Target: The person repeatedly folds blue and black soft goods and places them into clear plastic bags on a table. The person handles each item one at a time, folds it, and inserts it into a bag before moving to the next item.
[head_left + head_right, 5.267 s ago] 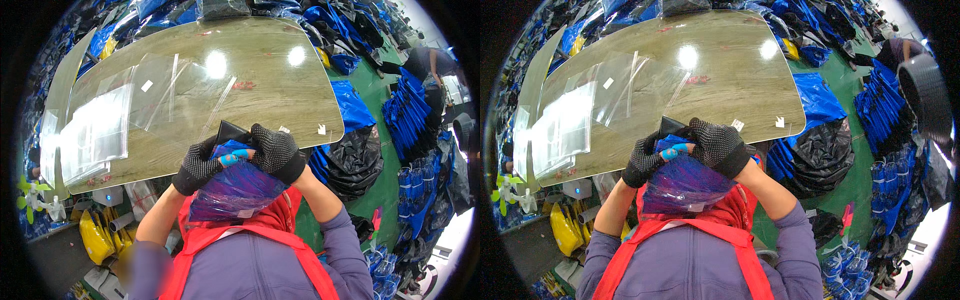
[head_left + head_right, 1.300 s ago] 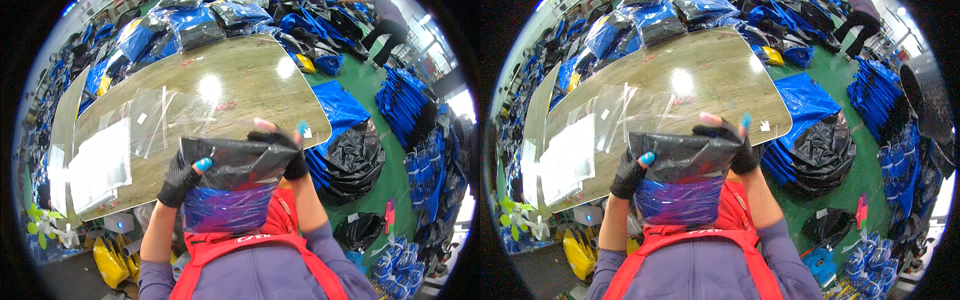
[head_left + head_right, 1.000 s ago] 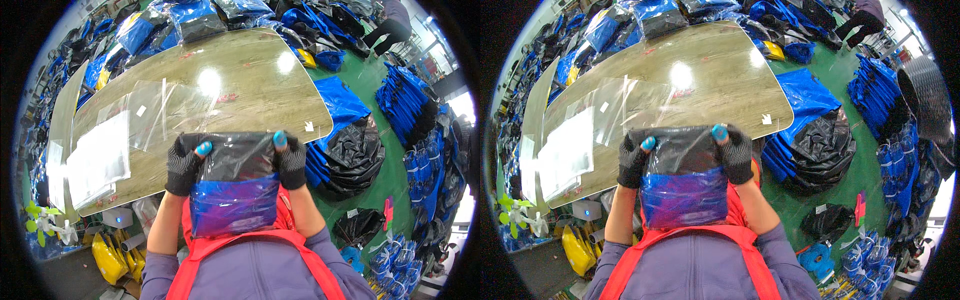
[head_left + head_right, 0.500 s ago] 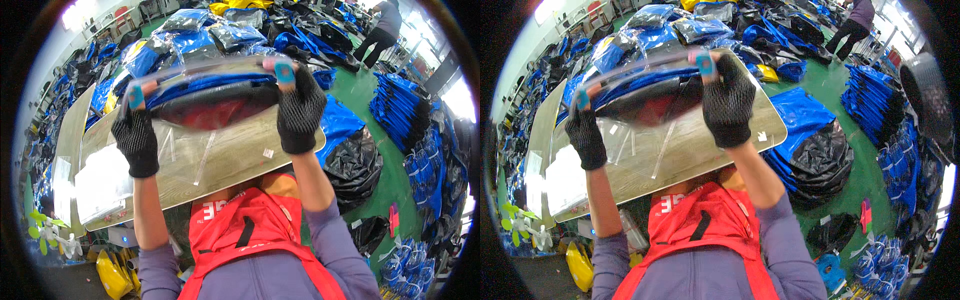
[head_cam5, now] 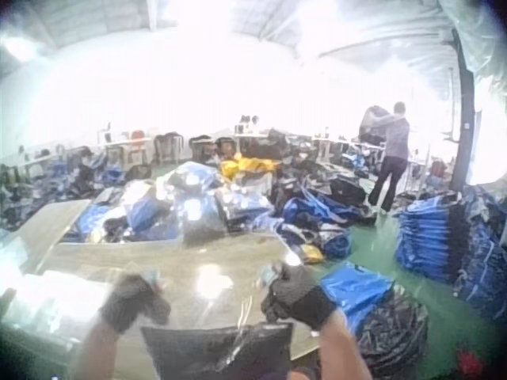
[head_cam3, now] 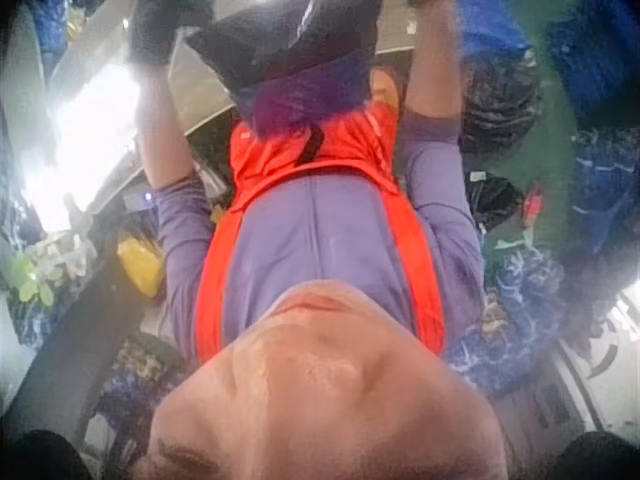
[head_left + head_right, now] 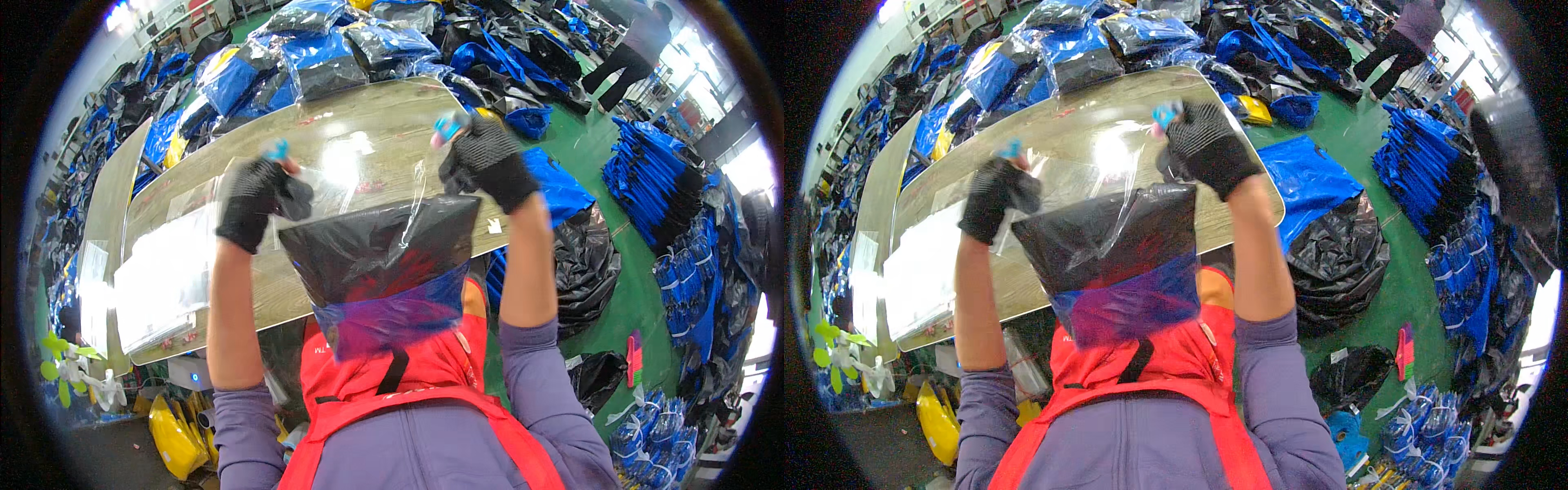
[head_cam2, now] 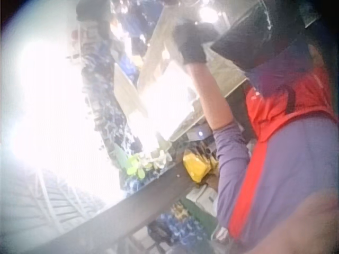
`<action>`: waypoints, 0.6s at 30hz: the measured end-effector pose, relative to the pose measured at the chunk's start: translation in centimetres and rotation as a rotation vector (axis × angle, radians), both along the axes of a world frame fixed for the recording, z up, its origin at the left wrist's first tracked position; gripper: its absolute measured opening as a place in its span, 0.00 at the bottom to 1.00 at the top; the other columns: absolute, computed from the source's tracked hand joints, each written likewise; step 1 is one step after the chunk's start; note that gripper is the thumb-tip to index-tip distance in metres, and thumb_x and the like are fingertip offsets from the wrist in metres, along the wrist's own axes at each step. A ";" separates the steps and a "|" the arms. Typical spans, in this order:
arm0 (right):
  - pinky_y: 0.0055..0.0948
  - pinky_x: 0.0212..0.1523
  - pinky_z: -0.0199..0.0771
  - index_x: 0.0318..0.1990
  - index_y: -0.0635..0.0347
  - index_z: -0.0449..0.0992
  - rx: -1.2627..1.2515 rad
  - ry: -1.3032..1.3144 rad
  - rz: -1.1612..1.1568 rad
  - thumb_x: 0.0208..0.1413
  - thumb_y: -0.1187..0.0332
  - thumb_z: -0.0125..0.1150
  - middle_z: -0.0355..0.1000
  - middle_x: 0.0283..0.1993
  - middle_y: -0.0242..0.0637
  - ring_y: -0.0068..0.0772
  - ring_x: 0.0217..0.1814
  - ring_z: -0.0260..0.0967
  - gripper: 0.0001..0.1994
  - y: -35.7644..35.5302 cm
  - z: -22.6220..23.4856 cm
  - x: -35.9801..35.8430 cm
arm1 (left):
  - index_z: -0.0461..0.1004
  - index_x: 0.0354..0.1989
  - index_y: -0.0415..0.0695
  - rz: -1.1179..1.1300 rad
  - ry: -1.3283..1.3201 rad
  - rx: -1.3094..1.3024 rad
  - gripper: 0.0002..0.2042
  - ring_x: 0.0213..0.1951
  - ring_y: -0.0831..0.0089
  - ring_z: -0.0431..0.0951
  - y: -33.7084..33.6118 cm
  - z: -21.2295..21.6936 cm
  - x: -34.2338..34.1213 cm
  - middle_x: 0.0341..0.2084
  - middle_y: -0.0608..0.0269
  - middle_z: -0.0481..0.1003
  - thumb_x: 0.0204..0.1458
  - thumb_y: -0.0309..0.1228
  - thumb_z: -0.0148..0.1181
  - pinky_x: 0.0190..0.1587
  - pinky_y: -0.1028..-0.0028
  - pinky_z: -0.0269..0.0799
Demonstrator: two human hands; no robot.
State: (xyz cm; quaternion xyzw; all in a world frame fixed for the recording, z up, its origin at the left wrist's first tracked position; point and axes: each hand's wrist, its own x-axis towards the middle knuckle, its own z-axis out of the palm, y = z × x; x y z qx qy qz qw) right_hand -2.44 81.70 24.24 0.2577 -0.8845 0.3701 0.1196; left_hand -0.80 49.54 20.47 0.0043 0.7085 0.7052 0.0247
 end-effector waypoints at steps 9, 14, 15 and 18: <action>0.44 0.43 0.72 0.42 0.56 0.75 -0.049 0.298 -0.417 0.52 0.70 0.54 0.75 0.38 0.44 0.50 0.43 0.72 0.10 -3.0 -16.1 -4.9 | 0.71 0.47 0.30 -0.015 -0.237 0.622 0.20 0.42 0.57 0.79 -1.0 -17.4 -3.1 0.42 0.44 0.76 0.63 0.39 0.46 0.47 0.60 0.76; 0.41 0.41 0.75 0.36 0.54 0.78 0.305 0.163 0.349 0.48 0.66 0.57 0.73 0.36 0.42 0.46 0.42 0.72 0.08 -12.2 -9.5 -4.5 | 0.70 0.51 0.33 -0.142 -0.270 0.552 0.24 0.44 0.63 0.78 -0.8 -13.7 -2.2 0.43 0.49 0.76 0.62 0.46 0.47 0.46 0.65 0.76; 0.42 0.40 0.76 0.34 0.55 0.78 0.313 0.193 0.290 0.48 0.66 0.57 0.73 0.36 0.42 0.46 0.42 0.72 0.08 -13.2 -9.9 -5.0 | 0.70 0.51 0.34 -0.089 -0.286 0.554 0.25 0.44 0.63 0.78 -0.8 -13.0 -1.9 0.43 0.50 0.76 0.61 0.47 0.48 0.47 0.65 0.76; 0.40 0.39 0.75 0.36 0.55 0.78 0.490 0.224 0.363 0.48 0.65 0.58 0.73 0.36 0.40 0.45 0.41 0.72 0.09 -14.8 -13.7 -6.6 | 0.69 0.53 0.34 -0.096 -0.245 0.367 0.25 0.44 0.63 0.78 -1.0 -11.7 -0.8 0.43 0.52 0.76 0.59 0.46 0.53 0.49 0.65 0.75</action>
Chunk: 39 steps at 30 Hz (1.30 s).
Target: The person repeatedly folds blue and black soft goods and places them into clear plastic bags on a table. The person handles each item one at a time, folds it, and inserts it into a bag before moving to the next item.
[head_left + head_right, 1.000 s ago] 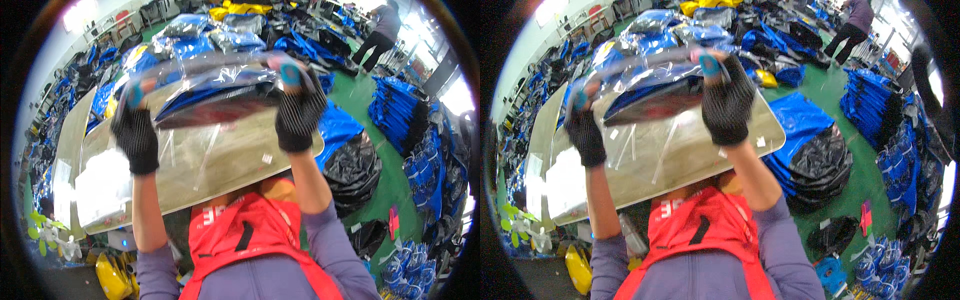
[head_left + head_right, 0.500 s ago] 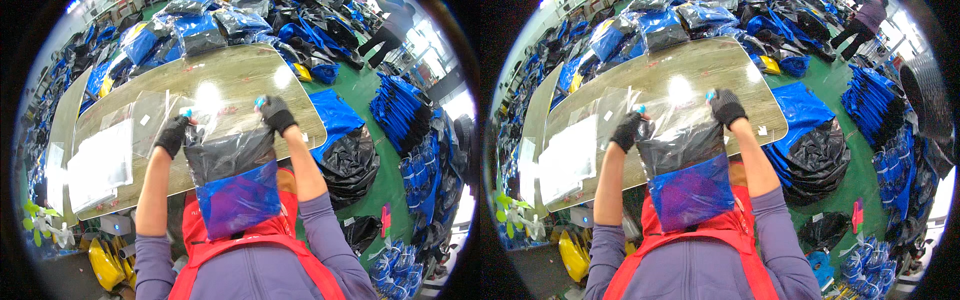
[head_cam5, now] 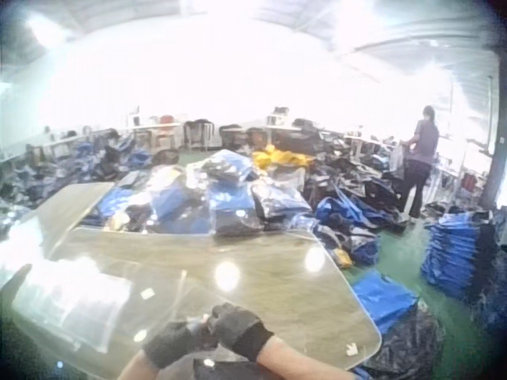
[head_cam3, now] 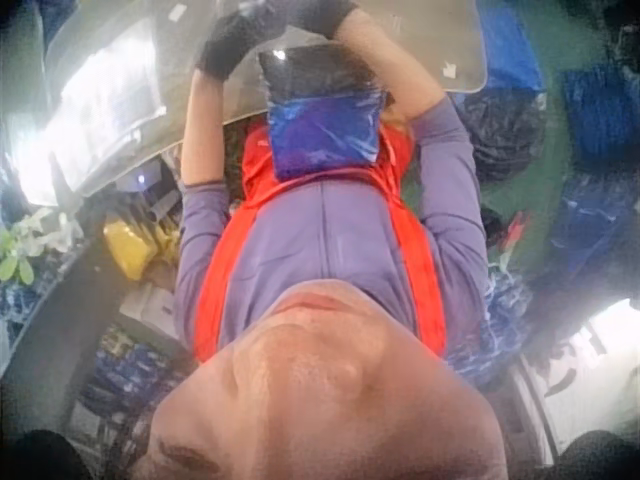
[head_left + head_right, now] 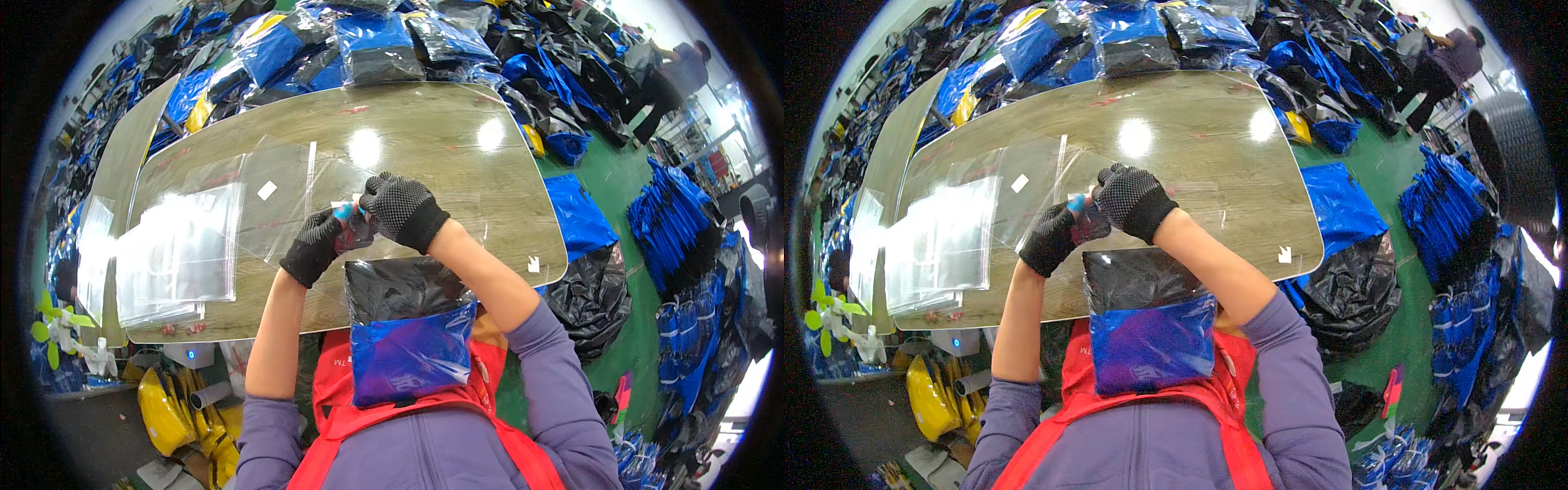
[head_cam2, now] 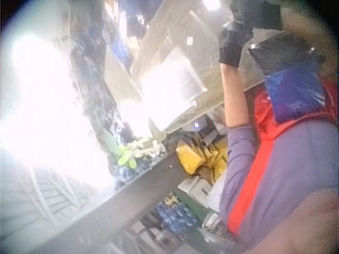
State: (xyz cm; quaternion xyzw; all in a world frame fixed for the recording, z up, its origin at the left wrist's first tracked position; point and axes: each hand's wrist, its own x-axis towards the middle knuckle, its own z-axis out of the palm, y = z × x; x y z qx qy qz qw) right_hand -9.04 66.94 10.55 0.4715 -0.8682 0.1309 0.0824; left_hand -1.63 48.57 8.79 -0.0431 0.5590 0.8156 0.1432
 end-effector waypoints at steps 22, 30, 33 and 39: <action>0.38 0.58 0.69 0.56 0.65 0.70 -1.056 -1.440 -0.187 0.59 0.53 0.57 0.66 0.61 0.46 0.43 0.61 0.67 0.26 16.6 2.0 4.5 | 0.68 0.54 0.35 -0.082 0.082 0.131 0.23 0.46 0.65 0.77 -2.6 0.9 2.8 0.52 0.48 0.72 0.61 0.44 0.50 0.50 0.69 0.72; 0.46 0.55 0.65 0.44 0.51 0.80 -0.006 -0.242 -0.187 0.45 0.67 0.60 0.72 0.51 0.48 0.52 0.52 0.68 0.16 19.6 1.7 11.1 | 0.77 0.47 0.48 -0.557 0.918 -1.200 0.25 0.57 0.51 0.69 -3.3 3.6 7.4 0.55 0.50 0.70 0.39 0.14 0.50 0.60 0.61 0.61; 0.44 0.43 0.66 0.38 0.56 0.80 0.033 -0.165 -0.407 0.43 0.64 0.60 0.74 0.38 0.45 0.52 0.42 0.68 0.14 16.2 7.3 10.4 | 0.76 0.45 0.44 -0.067 0.940 -1.288 0.22 0.51 0.54 0.71 -0.3 5.9 5.5 0.46 0.51 0.75 0.39 0.16 0.49 0.56 0.61 0.65; 0.53 0.62 0.57 0.58 0.53 0.69 -0.256 -0.123 -0.334 0.56 0.60 0.50 0.68 0.58 0.47 0.51 0.61 0.63 0.22 15.4 -0.9 12.0 | 0.50 0.67 0.43 0.355 0.416 -0.829 0.36 0.64 0.58 0.57 6.9 -2.8 7.7 0.64 0.50 0.56 0.50 0.31 0.60 0.66 0.61 0.49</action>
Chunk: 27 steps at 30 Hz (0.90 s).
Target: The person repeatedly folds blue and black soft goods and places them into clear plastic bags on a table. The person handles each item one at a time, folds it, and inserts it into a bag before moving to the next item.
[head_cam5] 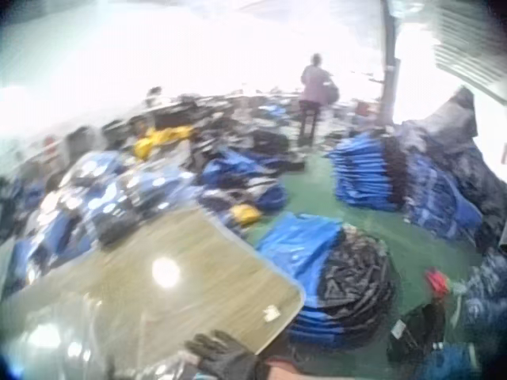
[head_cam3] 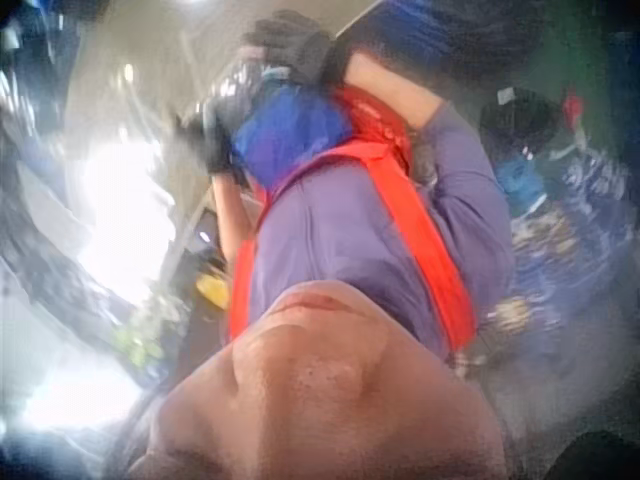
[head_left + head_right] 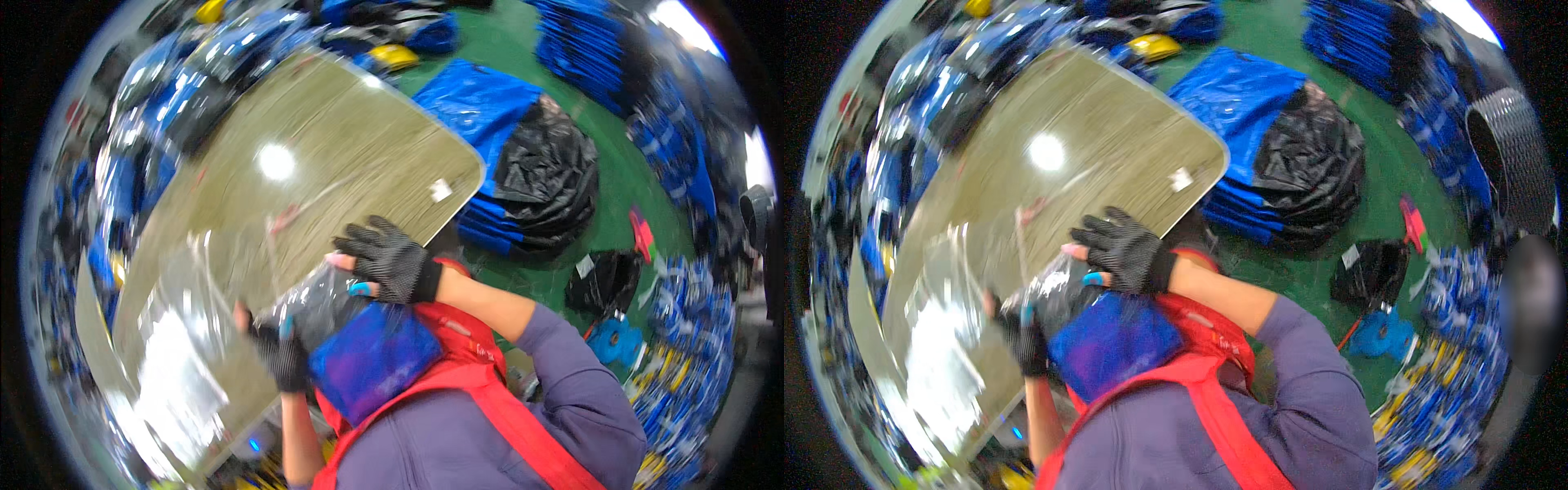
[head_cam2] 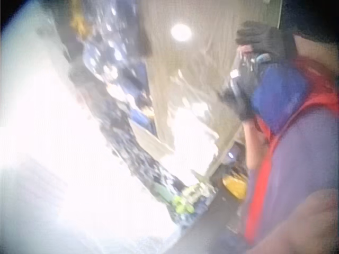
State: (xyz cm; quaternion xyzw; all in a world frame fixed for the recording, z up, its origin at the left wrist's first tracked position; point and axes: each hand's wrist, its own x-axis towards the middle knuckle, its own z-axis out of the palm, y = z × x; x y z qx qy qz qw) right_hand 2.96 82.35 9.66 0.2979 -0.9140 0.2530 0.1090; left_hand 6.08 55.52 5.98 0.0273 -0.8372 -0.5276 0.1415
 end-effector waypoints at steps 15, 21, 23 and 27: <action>0.53 0.63 0.54 0.66 0.34 0.59 0.400 -0.752 -0.849 0.54 0.50 0.55 0.53 0.70 0.39 0.49 0.70 0.50 0.31 28.7 -37.4 -10.4 | 0.59 0.61 0.40 0.026 0.016 0.293 0.25 0.56 0.58 0.65 -8.1 22.3 -32.1 0.57 0.50 0.64 0.59 0.41 0.48 0.60 0.61 0.58; 0.55 0.50 0.68 0.49 0.53 0.72 -0.453 -0.542 -1.617 0.62 0.48 0.35 0.72 0.47 0.58 0.62 0.49 0.69 0.24 36.4 -30.4 -17.1 | 0.62 0.59 0.35 -0.423 -0.448 0.643 0.22 0.47 0.62 0.75 -2.5 9.2 -28.0 0.45 0.49 0.74 0.61 0.36 0.51 0.51 0.66 0.70; 0.46 0.41 0.73 0.49 0.55 0.71 -0.546 0.134 -1.473 0.60 0.53 0.47 0.74 0.41 0.54 0.59 0.40 0.72 0.18 38.8 -21.3 -18.5 | 0.57 0.63 0.36 -0.476 -0.386 0.420 0.25 0.47 0.60 0.75 -0.8 5.5 -24.1 0.46 0.48 0.73 0.63 0.40 0.46 0.51 0.63 0.70; 0.41 0.38 0.73 0.43 0.59 0.75 -0.582 0.409 -0.712 0.54 0.52 0.59 0.76 0.36 0.45 0.46 0.35 0.75 0.19 34.7 -1.4 -14.7 | 0.53 0.65 0.42 -0.448 -0.634 0.678 0.29 0.52 0.52 0.72 2.4 4.4 -21.0 0.55 0.44 0.67 0.63 0.51 0.39 0.54 0.55 0.68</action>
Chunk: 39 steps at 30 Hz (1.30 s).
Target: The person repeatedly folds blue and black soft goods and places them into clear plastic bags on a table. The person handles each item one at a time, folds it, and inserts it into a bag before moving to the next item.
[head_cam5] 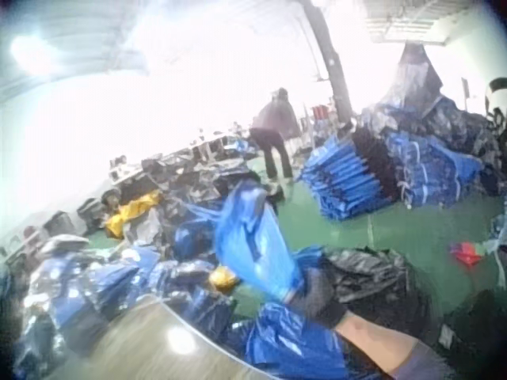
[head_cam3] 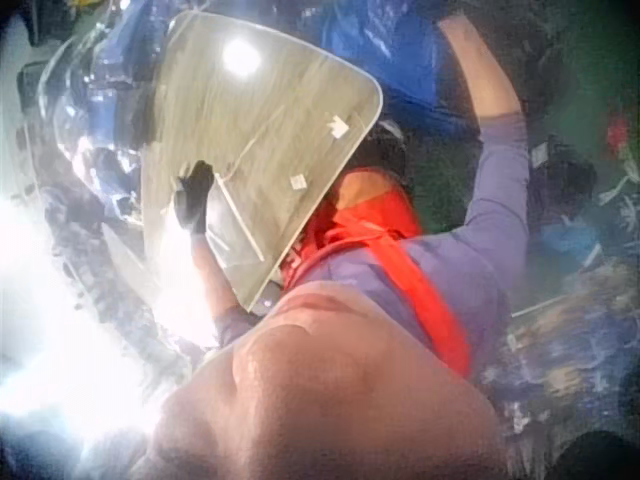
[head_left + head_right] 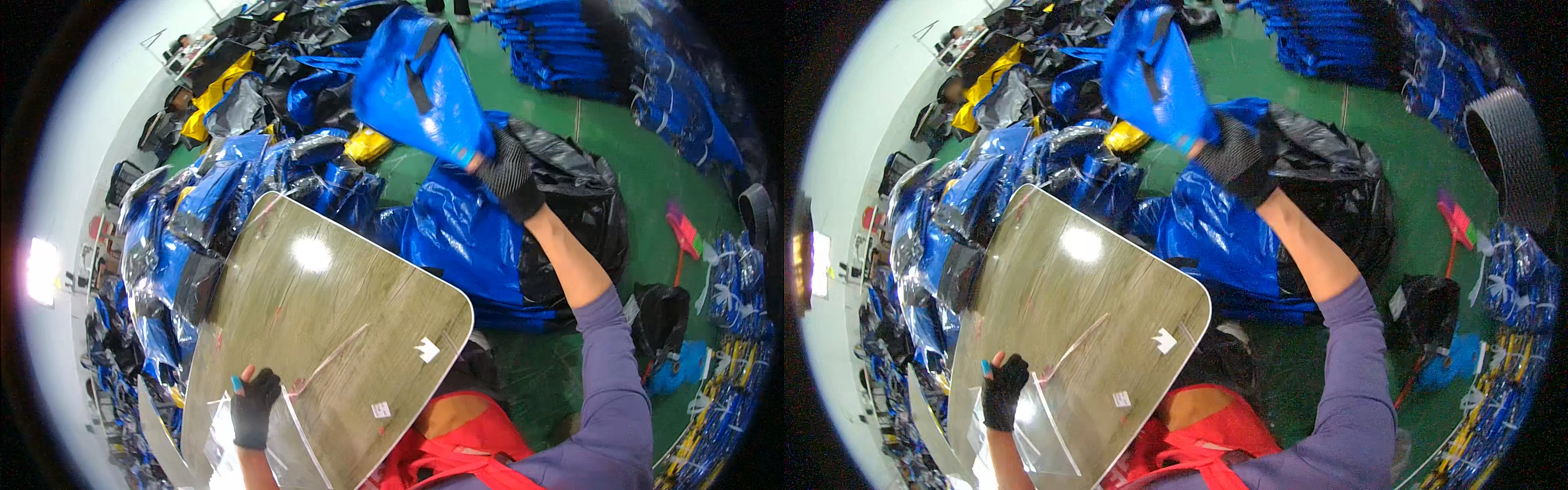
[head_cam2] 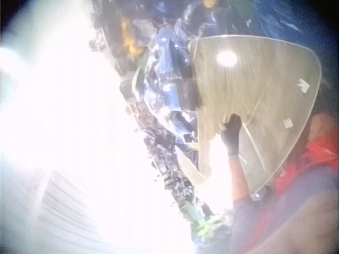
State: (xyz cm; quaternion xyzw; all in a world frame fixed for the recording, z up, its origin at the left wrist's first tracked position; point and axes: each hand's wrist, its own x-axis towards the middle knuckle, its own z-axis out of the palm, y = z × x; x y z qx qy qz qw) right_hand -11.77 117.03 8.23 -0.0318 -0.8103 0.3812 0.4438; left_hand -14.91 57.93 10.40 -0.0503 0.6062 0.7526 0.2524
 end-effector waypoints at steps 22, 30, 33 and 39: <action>0.41 0.37 0.74 0.44 0.68 0.73 0.895 -0.434 0.185 0.46 0.55 0.58 0.73 0.34 0.53 0.49 0.38 0.74 0.25 -28.4 8.6 12.9 | 0.71 0.51 0.39 0.123 0.326 -0.505 0.24 0.43 0.69 0.73 -27.2 5.7 5.1 0.44 0.60 0.75 0.42 0.30 0.61 0.49 0.69 0.69; 0.51 0.57 0.61 0.64 0.58 0.56 0.518 -0.808 -0.461 0.39 0.34 0.62 0.59 0.62 0.44 0.50 0.61 0.58 0.49 -24.8 2.6 -3.1 | 0.71 0.54 0.42 0.372 0.368 -0.469 0.27 0.43 0.70 0.72 -29.6 0.2 5.5 0.43 0.60 0.75 0.51 0.49 0.61 0.47 0.68 0.68; 0.46 0.48 0.71 0.62 0.57 0.60 0.450 -0.655 -0.342 0.47 0.37 0.58 0.67 0.56 0.50 0.55 0.49 0.70 0.41 -23.4 1.9 -5.8 | 0.71 0.52 0.37 0.480 0.259 -0.559 0.29 0.41 0.67 0.75 -30.5 0.7 5.1 0.43 0.56 0.76 0.44 0.41 0.69 0.46 0.70 0.70; 0.49 0.44 0.71 0.50 0.45 0.74 0.330 -0.705 -0.047 0.60 0.49 0.42 0.75 0.42 0.51 0.55 0.44 0.73 0.19 -18.9 0.1 -9.9 | 0.74 0.42 0.41 0.716 0.380 -0.784 0.15 0.32 0.71 0.70 -35.7 -1.0 5.4 0.32 0.63 0.73 0.51 0.38 0.60 0.37 0.70 0.68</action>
